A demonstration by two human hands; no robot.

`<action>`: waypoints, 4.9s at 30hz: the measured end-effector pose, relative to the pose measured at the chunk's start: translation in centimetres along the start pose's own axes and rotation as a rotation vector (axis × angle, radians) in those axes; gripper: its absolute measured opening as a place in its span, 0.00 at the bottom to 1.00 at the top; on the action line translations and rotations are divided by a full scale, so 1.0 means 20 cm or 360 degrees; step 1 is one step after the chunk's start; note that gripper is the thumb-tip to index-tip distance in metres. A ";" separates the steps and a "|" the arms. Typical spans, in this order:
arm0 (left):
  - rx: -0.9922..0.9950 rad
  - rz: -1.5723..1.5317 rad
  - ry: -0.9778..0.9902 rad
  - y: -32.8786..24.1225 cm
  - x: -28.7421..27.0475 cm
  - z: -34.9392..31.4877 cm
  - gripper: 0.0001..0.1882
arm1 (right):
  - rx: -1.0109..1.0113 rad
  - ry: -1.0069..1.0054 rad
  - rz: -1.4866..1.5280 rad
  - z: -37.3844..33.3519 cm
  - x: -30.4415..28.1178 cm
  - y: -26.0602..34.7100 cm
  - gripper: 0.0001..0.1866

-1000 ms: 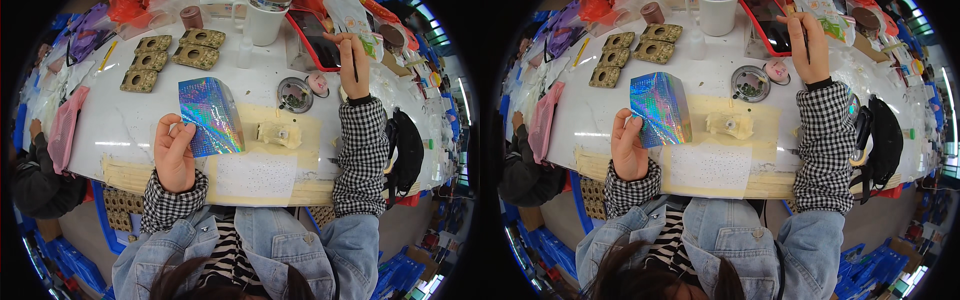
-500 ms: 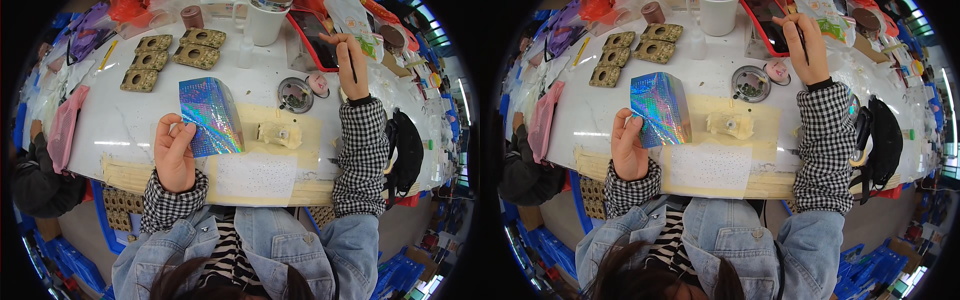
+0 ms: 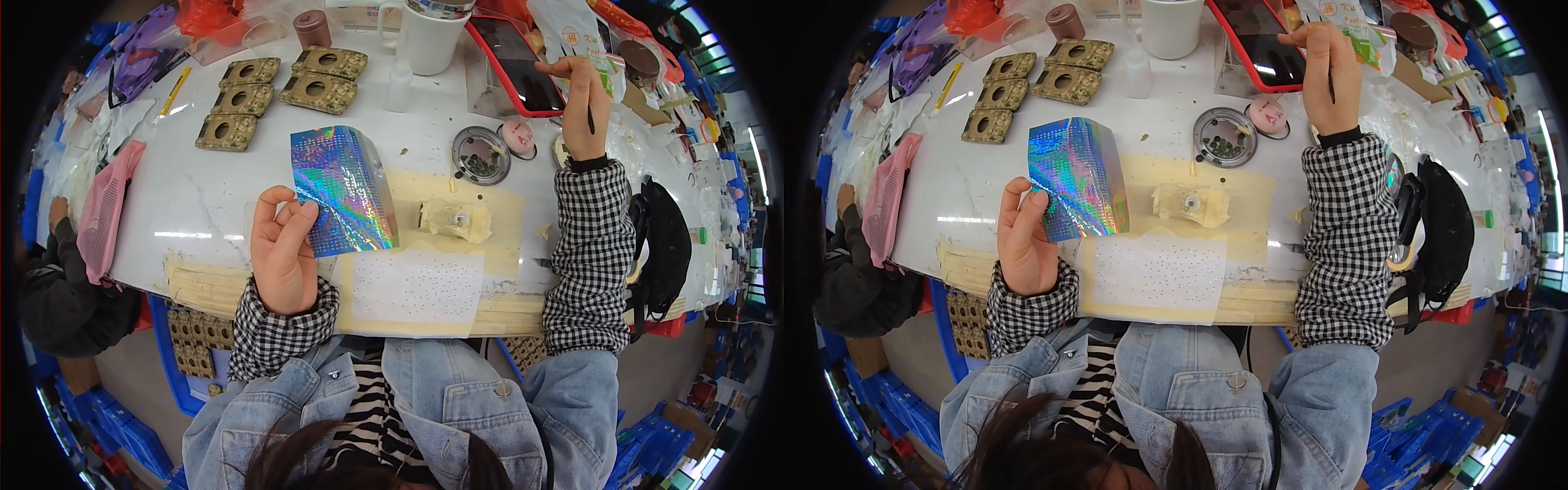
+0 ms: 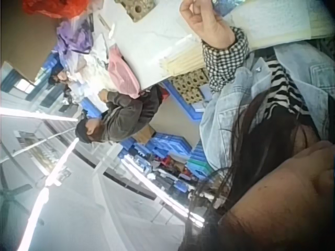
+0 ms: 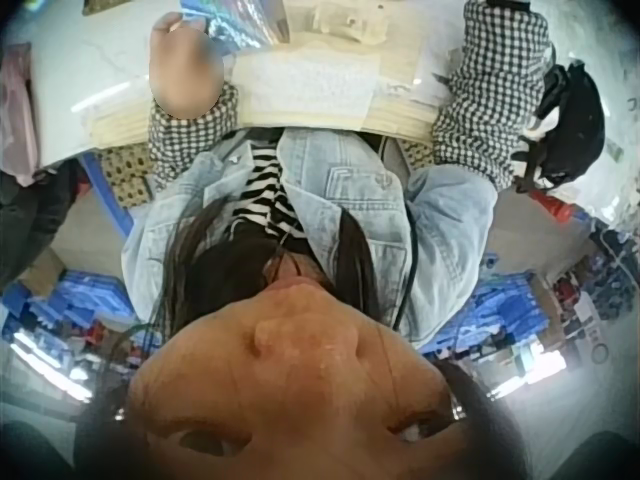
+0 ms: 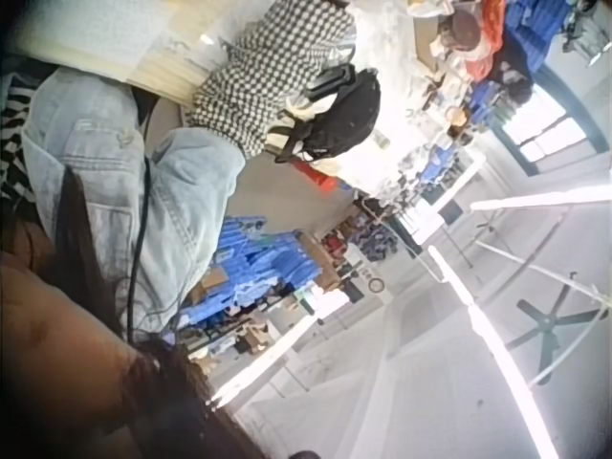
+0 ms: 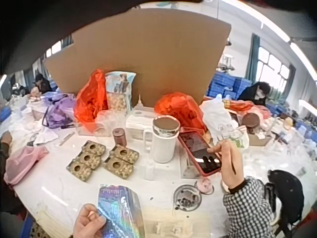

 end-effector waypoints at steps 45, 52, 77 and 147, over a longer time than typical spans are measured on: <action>-0.0016 -0.0016 -0.0014 0.00 0.00 0.00 0.14 | 0.0145 -0.0032 -0.0089 0.00 -0.02 0.01 0.22; -0.0014 -0.0020 -0.0005 0.00 0.00 0.00 0.13 | 0.0116 0.0021 -0.0054 -0.01 -0.01 0.00 0.21; -0.0005 -0.0021 0.0001 0.00 0.00 0.00 0.13 | -0.0021 0.0236 -0.0088 0.02 0.03 0.05 0.20; -0.0003 -0.0024 0.0010 0.00 0.01 0.00 0.12 | 0.0171 -0.0029 -0.0213 -0.01 -0.04 -0.09 0.17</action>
Point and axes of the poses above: each hand's wrist, its own z-axis towards the middle knuckle, its own x-axis out of the palm, y = z × x, the point moved 5 cm from there along z, towards the middle knuckle, and after that the axes turned 13 degrees about -x, right-handed, at the moved point
